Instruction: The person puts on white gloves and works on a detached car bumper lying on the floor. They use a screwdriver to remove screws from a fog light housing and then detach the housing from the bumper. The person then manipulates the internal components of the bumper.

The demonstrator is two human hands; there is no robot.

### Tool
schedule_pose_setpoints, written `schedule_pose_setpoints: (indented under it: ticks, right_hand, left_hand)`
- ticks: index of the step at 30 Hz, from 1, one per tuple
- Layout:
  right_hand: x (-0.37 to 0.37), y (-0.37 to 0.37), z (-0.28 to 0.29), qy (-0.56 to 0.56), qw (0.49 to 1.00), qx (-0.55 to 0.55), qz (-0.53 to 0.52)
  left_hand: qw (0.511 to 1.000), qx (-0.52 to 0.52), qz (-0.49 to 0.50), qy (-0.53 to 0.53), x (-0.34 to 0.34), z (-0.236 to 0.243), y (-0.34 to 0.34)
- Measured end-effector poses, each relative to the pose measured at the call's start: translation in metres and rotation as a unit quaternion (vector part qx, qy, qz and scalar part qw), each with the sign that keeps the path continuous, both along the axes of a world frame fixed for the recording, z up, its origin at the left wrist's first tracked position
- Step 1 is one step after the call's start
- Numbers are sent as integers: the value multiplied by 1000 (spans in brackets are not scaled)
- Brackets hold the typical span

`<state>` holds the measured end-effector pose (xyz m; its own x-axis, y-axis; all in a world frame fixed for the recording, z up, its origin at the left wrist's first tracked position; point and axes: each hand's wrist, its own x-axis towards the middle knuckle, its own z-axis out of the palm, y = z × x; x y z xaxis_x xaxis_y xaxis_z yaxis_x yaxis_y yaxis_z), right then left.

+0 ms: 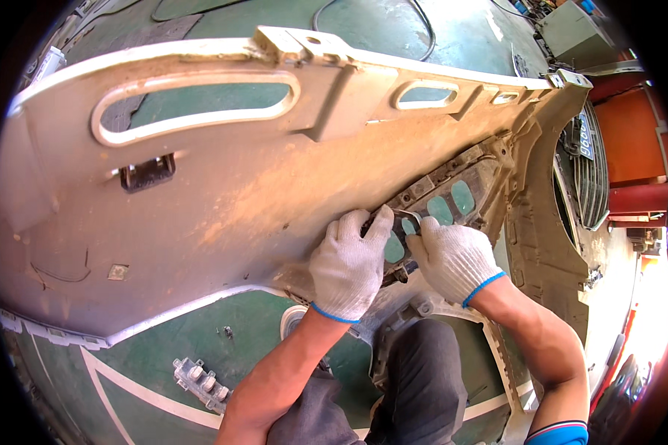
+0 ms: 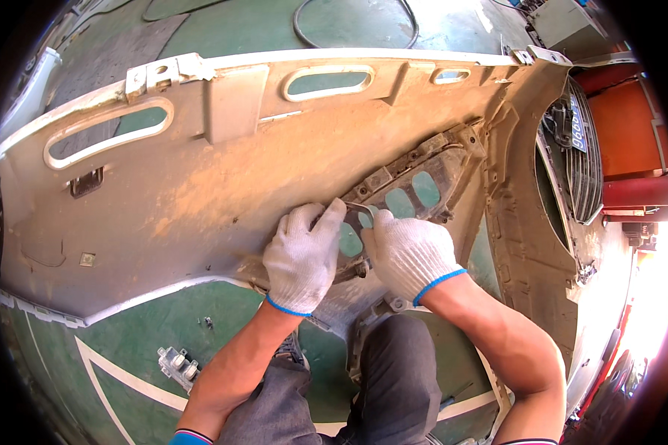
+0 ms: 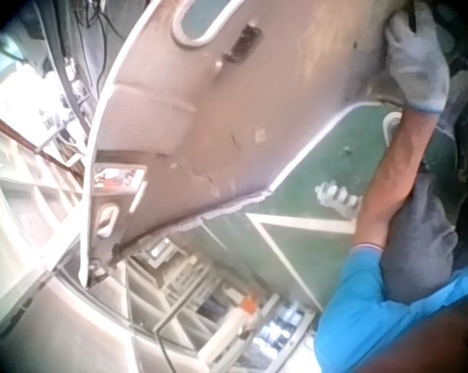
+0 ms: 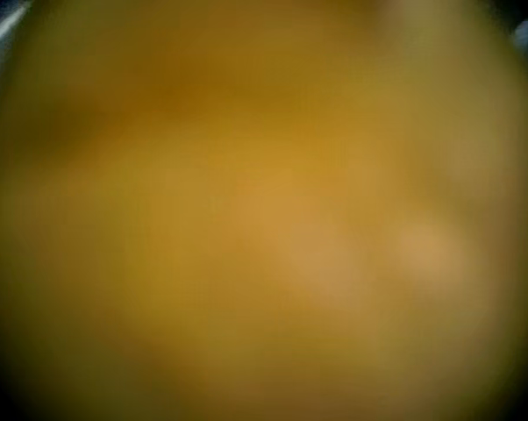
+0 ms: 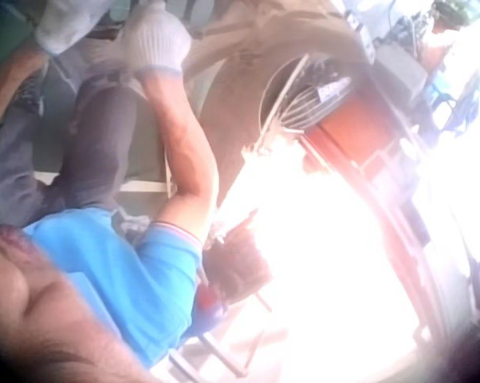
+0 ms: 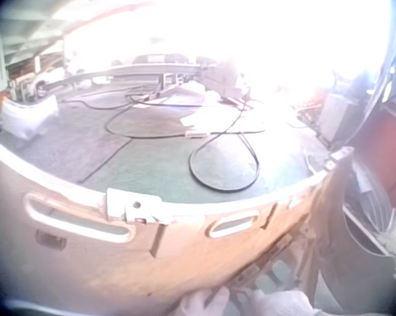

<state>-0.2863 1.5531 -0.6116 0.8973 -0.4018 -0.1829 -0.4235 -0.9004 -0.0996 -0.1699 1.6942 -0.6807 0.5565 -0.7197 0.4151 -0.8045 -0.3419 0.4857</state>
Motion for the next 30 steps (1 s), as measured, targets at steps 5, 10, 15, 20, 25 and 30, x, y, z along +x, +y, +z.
schedule_pose_setpoints:
  ticks: [5,10,15,20,25,30]
  right_hand:
    - [3,3,9,23,1000,8,-6]
    - [2,12,12,4,1000,-7,11]
    - [-3,13,1,19,999,-45,-3]
    - [0,16,2,41,997,-68,-2]
    - [8,21,9,54,996,-65,-4]
    - [9,23,5,40,996,-73,-19]
  left_hand:
    - [996,14,33,79,2,9,-6]
    - [996,37,31,75,4,6,-10]
    - [997,22,24,73,5,5,-11]
    - [996,15,24,83,5,7,-12]
    - [998,11,22,58,7,5,-9]
    - [999,24,21,44,7,12,-10]
